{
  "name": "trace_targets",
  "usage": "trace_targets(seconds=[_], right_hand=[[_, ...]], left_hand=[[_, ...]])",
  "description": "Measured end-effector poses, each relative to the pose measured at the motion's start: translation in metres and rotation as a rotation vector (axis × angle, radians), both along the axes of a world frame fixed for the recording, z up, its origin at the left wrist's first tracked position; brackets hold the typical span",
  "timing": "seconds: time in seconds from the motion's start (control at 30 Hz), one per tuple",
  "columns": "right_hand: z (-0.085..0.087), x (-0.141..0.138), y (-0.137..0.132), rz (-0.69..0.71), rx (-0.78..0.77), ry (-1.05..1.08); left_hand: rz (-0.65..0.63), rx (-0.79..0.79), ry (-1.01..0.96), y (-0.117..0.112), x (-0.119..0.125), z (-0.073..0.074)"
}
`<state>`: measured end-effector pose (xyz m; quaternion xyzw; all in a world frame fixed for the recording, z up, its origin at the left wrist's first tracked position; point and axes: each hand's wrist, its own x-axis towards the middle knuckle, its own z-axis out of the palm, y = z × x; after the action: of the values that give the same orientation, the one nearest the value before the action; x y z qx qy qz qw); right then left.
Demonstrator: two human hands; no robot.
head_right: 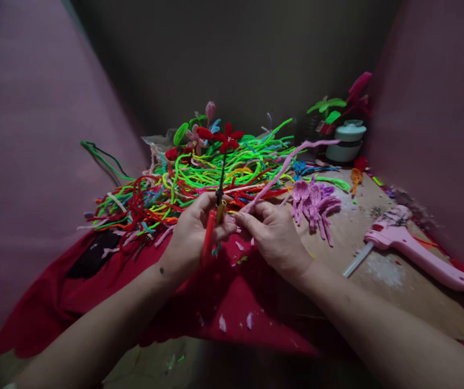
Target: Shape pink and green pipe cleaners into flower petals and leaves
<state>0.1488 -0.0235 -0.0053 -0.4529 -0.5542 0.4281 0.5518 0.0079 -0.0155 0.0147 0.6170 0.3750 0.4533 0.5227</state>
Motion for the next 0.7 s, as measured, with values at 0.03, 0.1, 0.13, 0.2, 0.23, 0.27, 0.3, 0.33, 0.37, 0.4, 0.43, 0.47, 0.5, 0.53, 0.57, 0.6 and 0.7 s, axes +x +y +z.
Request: trace_targets(seconds=[0.03,0.1,0.13,0.2,0.23,0.27,0.3,0.33,0.37,0.4,0.43,0.47,0.5,0.53,0.57,0.6,0.7], right_hand=[[0.000,-0.001,-0.001,-0.041,0.053,-0.043],[-0.001,-0.003,-0.002,-0.061,0.099,-0.063],[-0.002,-0.003,-0.001,-0.046,0.080,-0.035],[-0.003,-0.003,0.000,0.019,-0.016,0.083],[-0.004,-0.002,0.001,0.060,-0.066,0.153],[-0.004,-0.002,0.002,0.101,-0.105,0.221],[-0.004,-0.001,0.003,0.136,-0.132,0.283],[-0.005,0.000,0.005,0.166,-0.150,0.340],[-0.005,0.001,0.006,0.191,-0.164,0.394],[-0.004,0.002,0.007,0.208,-0.178,0.444],[-0.004,0.003,0.008,0.215,-0.195,0.486],[-0.004,0.004,0.009,0.214,-0.213,0.519],[-0.003,0.005,0.010,0.209,-0.230,0.540],[-0.002,0.006,0.011,0.196,-0.243,0.549],[-0.002,0.006,0.011,0.179,-0.252,0.548],[-0.001,0.007,0.011,0.164,-0.253,0.542],[0.002,0.005,0.009,0.141,-0.225,0.516]], left_hand=[[0.012,0.051,0.020,-0.001,0.001,-0.002],[0.029,0.130,0.062,-0.002,0.001,-0.007],[0.034,0.152,0.080,-0.002,0.001,-0.008],[0.043,0.166,0.100,-0.001,0.000,-0.009],[0.045,0.162,0.098,0.000,0.000,-0.008],[0.043,0.154,0.091,0.000,-0.001,-0.008],[0.039,0.141,0.083,0.001,-0.001,-0.007],[0.035,0.125,0.074,0.001,-0.001,-0.006],[0.031,0.111,0.066,0.001,-0.002,-0.005],[0.030,0.100,0.058,0.001,-0.002,-0.004],[0.031,0.092,0.051,0.001,-0.002,-0.004],[0.033,0.087,0.043,0.001,-0.002,-0.004],[0.034,0.084,0.032,0.001,-0.002,-0.004],[0.036,0.079,0.022,0.002,-0.003,-0.004],[0.038,0.072,0.014,0.002,-0.003,-0.004],[0.038,0.064,0.007,0.003,-0.003,-0.004],[0.019,0.043,-0.026,0.006,-0.004,-0.005]])
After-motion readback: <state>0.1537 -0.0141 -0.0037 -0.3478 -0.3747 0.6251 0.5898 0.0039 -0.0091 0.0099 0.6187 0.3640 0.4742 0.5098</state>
